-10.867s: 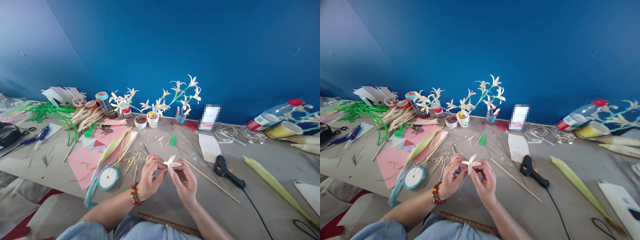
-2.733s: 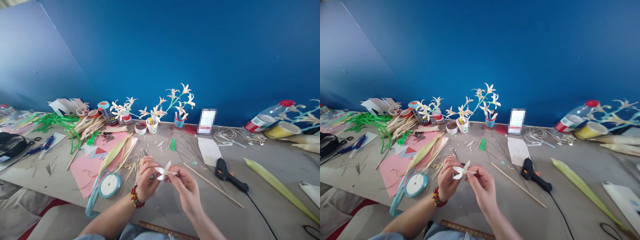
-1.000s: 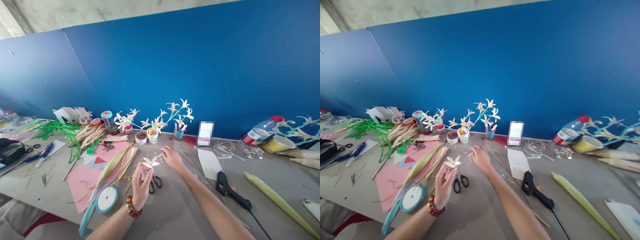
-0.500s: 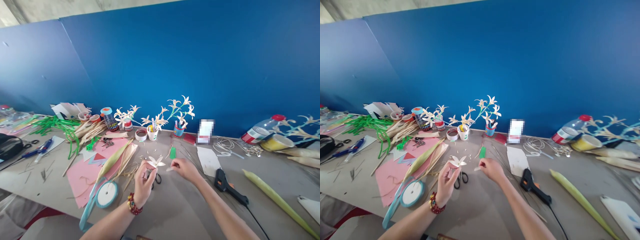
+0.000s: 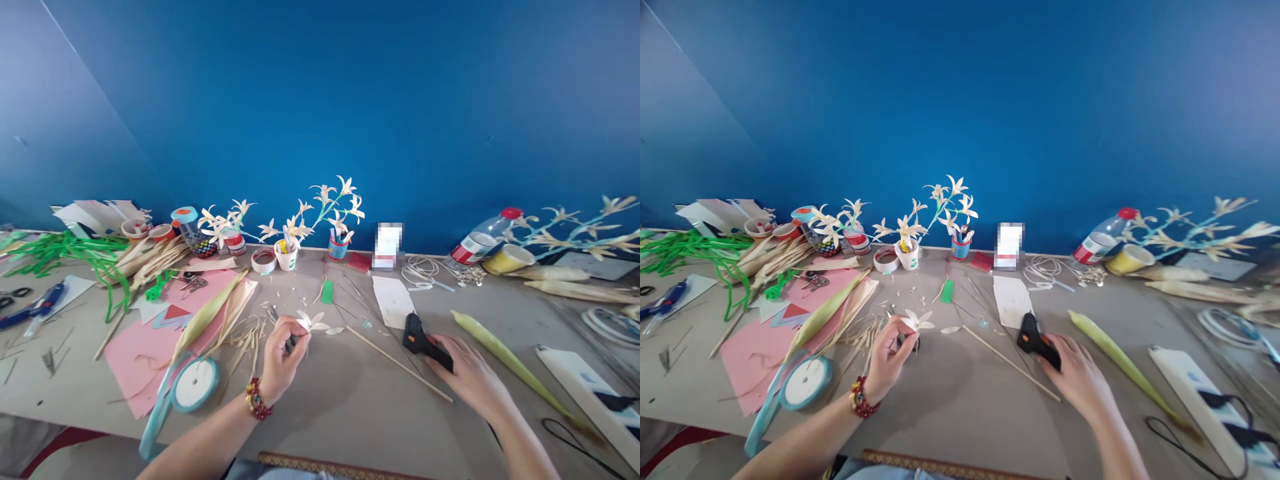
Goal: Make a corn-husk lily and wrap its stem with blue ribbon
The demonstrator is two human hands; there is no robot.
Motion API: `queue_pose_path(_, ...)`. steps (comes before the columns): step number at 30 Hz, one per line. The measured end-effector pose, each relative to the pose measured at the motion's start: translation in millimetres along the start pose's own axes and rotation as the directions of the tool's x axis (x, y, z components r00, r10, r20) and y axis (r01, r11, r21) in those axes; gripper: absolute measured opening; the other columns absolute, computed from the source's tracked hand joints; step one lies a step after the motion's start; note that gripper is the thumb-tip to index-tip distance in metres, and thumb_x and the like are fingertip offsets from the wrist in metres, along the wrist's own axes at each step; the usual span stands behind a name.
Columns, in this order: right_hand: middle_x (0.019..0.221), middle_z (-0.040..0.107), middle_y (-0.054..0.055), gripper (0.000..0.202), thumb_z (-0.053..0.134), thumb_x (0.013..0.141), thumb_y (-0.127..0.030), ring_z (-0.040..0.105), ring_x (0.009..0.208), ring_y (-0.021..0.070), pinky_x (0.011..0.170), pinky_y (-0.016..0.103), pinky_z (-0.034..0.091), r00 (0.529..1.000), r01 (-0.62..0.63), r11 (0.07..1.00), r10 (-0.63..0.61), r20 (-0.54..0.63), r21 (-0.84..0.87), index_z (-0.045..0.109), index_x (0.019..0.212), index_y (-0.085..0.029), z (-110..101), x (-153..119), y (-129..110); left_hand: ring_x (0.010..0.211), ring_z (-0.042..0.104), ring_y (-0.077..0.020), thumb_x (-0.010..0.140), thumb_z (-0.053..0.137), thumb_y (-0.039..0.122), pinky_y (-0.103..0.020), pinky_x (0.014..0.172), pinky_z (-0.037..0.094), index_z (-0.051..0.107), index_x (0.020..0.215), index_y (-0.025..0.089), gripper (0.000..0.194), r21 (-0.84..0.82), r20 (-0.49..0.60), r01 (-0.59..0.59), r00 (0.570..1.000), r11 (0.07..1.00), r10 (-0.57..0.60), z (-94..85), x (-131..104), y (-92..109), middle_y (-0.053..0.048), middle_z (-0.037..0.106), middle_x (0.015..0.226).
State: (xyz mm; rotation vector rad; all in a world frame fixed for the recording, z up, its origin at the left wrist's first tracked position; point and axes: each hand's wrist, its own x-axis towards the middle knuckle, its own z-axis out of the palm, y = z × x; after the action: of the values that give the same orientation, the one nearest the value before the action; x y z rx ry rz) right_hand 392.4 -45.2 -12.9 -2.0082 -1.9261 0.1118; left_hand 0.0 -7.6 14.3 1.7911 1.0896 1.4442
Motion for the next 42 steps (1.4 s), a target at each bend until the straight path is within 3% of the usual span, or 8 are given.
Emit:
queue_pose_path(13,0.099,0.059,0.014,0.025,0.054,0.067,-0.035,0.065,0.086,0.0295,0.081,0.042,0.053,0.996,0.089,0.994,-0.087,-0.029,0.07,0.054,0.087,-0.021,6,13,4,0.083,0.059,-0.0175,0.088,0.058,0.022,-0.03,0.075,0.047,0.059,0.081,0.018,0.008,0.012,-0.046,-0.005,0.999,1.0,0.006,-4.3,2,-3,-0.005,0.06,0.084)
queue_pose_path(17,0.091,0.065,0.012,0.032,0.06,0.064,-0.043,0.065,0.084,0.0326,0.075,0.045,0.052,0.988,-0.116,0.959,0.137,-0.065,0.257,0.058,0.087,-0.021,-1,13,0,0.082,0.059,-0.0171,0.088,0.058,0.02,-0.029,0.074,0.047,0.059,0.081,0.018,0.008,0.011,-0.039,0.001,0.999,1.0,0.0,-4.1,2,-3,-0.004,0.059,0.084)
queue_pose_path(19,0.084,0.068,0.011,0.037,0.063,0.062,-0.046,0.066,0.075,0.0313,0.066,0.043,0.052,0.93,-0.285,0.826,0.362,-0.07,0.487,0.06,0.088,-0.021,-7,14,-7,0.081,0.059,-0.0168,0.088,0.058,0.019,-0.029,0.074,0.047,0.059,0.081,0.017,0.008,0.011,-0.04,0.003,0.999,1.0,-0.003,-4.0,2,-2,-0.004,0.059,0.084)
queue_pose_path(23,0.084,0.069,0.01,0.026,0.063,0.066,-0.041,0.064,0.058,0.0209,0.05,0.032,0.048,0.742,-0.356,0.299,0.666,0.074,0.885,0.063,0.085,-0.022,-24,16,-29,0.083,0.06,-0.0177,0.087,0.058,0.017,-0.03,0.075,0.048,0.06,0.082,0.018,0.006,0.033,-0.045,-0.026,0.999,0.999,0.027,-3.7,3,0,-0.005,0.06,0.084)
queue_pose_path(26,0.07,0.066,0.004,0.02,0.072,0.062,-0.035,0.058,0.049,0.0169,0.044,0.029,0.048,0.752,-0.28,0.131,0.646,0.132,0.951,0.061,0.074,-0.023,-36,10,-55,0.085,0.06,-0.0185,0.086,0.059,0.015,-0.032,0.077,0.048,0.059,0.082,0.018,0.005,0.07,-0.05,-0.051,0.997,0.996,0.054,-3.5,4,3,-0.005,0.061,0.085)
queue_pose_path(31,0.07,0.068,0.008,0.026,0.074,0.073,-0.04,0.062,0.054,0.0195,0.051,0.03,0.054,0.977,-0.201,0.353,0.134,0.163,0.914,0.065,0.073,-0.016,-28,-21,-131,0.084,0.059,-0.0188,0.084,0.059,0.013,-0.037,0.085,0.046,0.055,0.077,0.02,0.01,0.129,-0.082,-0.049,0.995,0.991,0.059,-2.8,5,5,-0.003,0.061,0.081)
queue_pose_path(36,0.067,0.066,0.001,0.011,0.062,0.086,-0.03,0.059,0.052,0.0145,0.051,0.024,0.049,0.994,0.085,0.58,-0.1,-0.033,0.81,0.06,0.092,-0.021,0,-36,-198,0.082,0.059,-0.0184,0.084,0.059,0.014,-0.041,0.09,0.044,0.054,0.077,0.021,0.011,0.135,-0.104,-0.047,0.993,0.99,0.061,-2.9,5,7,-0.003,0.062,0.08)
queue_pose_path(42,0.062,0.055,-0.005,0.01,0.059,0.086,-0.02,0.05,0.047,0.0112,0.048,0.021,0.041,0.96,0.275,0.717,-0.24,-0.143,0.641,0.053,0.093,-0.023,19,-26,-215,0.082,0.058,-0.0185,0.085,0.06,0.016,-0.041,0.09,0.044,0.055,0.078,0.021,0.01,0.093,-0.103,-0.031,0.994,0.995,0.041,-4.8,3,8,-0.002,0.061,0.079)
